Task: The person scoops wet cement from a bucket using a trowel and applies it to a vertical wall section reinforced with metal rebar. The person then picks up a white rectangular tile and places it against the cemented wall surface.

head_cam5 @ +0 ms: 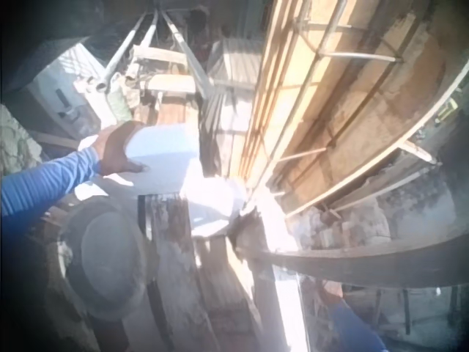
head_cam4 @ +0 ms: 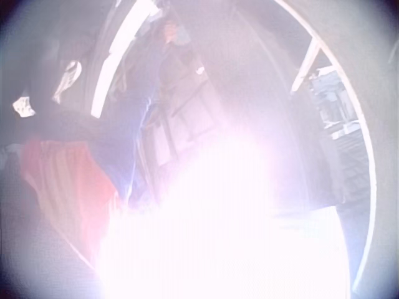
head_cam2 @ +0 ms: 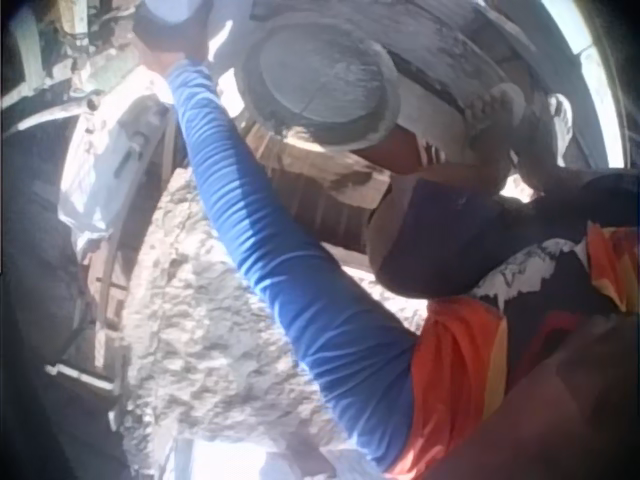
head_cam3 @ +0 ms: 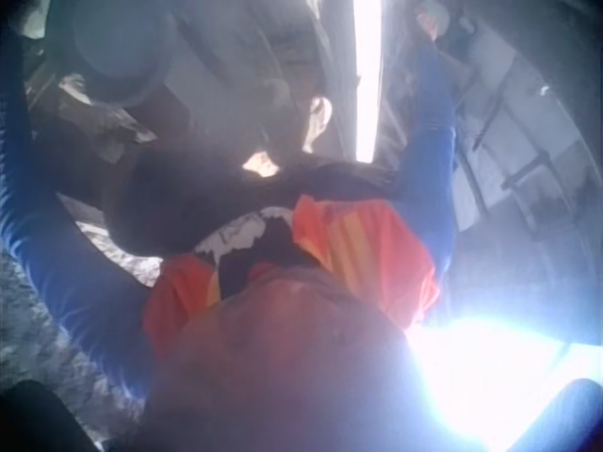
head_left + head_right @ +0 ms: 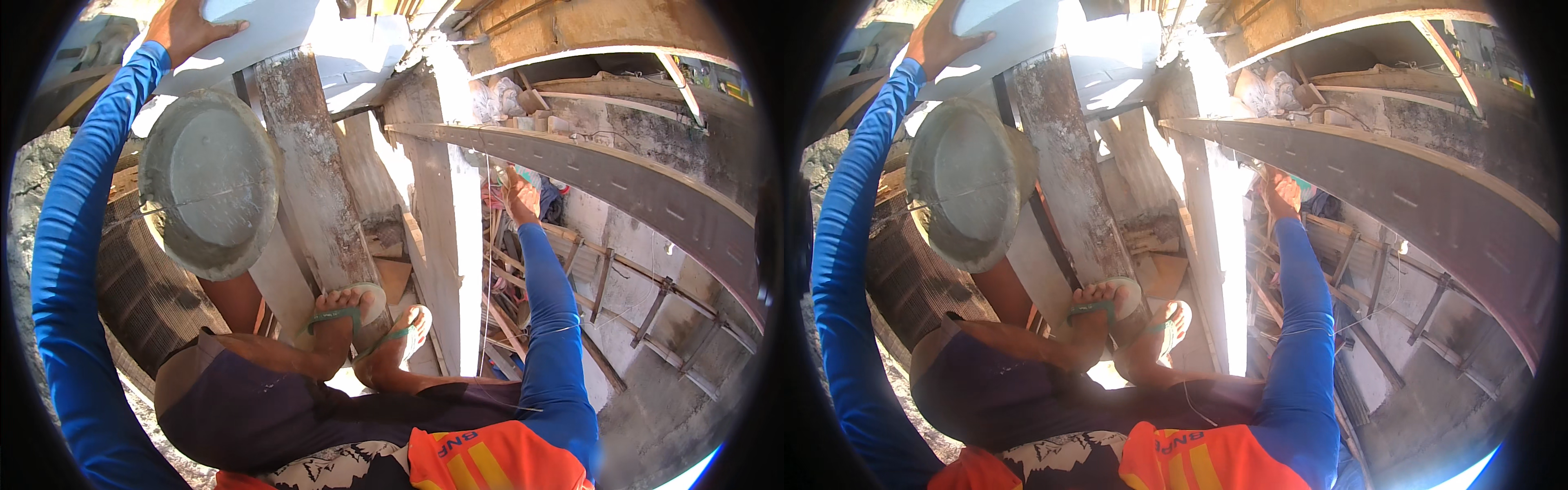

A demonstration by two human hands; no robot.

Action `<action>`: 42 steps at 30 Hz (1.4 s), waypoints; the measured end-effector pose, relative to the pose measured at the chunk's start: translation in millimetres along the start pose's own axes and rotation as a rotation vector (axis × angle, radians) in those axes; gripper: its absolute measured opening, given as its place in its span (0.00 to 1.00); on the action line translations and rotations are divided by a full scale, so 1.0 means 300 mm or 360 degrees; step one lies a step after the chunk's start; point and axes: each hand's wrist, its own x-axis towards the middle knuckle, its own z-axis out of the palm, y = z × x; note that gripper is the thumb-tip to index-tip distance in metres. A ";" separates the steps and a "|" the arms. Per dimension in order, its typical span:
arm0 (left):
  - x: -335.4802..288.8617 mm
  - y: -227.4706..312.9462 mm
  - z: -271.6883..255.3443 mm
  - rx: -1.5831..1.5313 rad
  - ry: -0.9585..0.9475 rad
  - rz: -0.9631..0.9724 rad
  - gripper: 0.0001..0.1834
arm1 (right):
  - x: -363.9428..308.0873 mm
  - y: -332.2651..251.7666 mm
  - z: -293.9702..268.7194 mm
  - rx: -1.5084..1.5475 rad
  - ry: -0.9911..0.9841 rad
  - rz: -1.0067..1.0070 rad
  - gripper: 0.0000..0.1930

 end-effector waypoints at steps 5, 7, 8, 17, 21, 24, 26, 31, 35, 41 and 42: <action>-0.004 -0.014 0.009 0.0038 0.0056 0.0104 0.48 | 0.113 0.017 -0.044 -0.0024 0.0064 -0.0074 0.20; -0.004 -0.031 0.013 0.0096 0.0094 0.0090 0.48 | 0.058 0.030 -0.095 -0.0034 -0.0004 -0.0145 0.20; -0.007 -0.037 0.019 0.0115 0.0100 0.0084 0.49 | 0.046 0.035 -0.112 -0.0037 -0.0040 -0.0171 0.20; 0.005 -0.077 0.048 0.0138 0.0194 0.0235 0.50 | 0.140 -0.014 -0.075 -0.0015 -0.0019 -0.0135 0.20; 0.003 -0.101 0.053 0.0091 0.0103 0.0193 0.50 | 0.081 0.006 -0.117 -0.0006 -0.0103 -0.0149 0.20; 0.005 -0.104 0.049 0.0100 0.0135 0.0254 0.50 | 0.063 0.012 -0.135 0.0017 -0.0118 -0.0104 0.20; 0.005 -0.095 0.047 0.0089 0.0138 0.0224 0.50 | 0.074 0.002 -0.127 0.0012 -0.0107 -0.0107 0.20; 0.000 -0.068 0.033 0.0055 0.0089 0.0088 0.50 | 0.105 -0.052 -0.088 0.0040 -0.0045 -0.0074 0.20; 0.009 -0.070 0.040 0.0084 0.0118 0.0155 0.51 | 0.122 -0.061 -0.085 0.0015 -0.0007 -0.0072 0.20; -0.001 -0.085 0.041 0.0017 0.0093 0.0137 0.50 | 0.110 -0.038 -0.117 0.0032 -0.0060 -0.0080 0.20; 0.000 -0.086 0.041 -0.0043 0.0066 0.0117 0.50 | 0.111 -0.039 -0.117 0.0034 -0.0063 -0.0070 0.20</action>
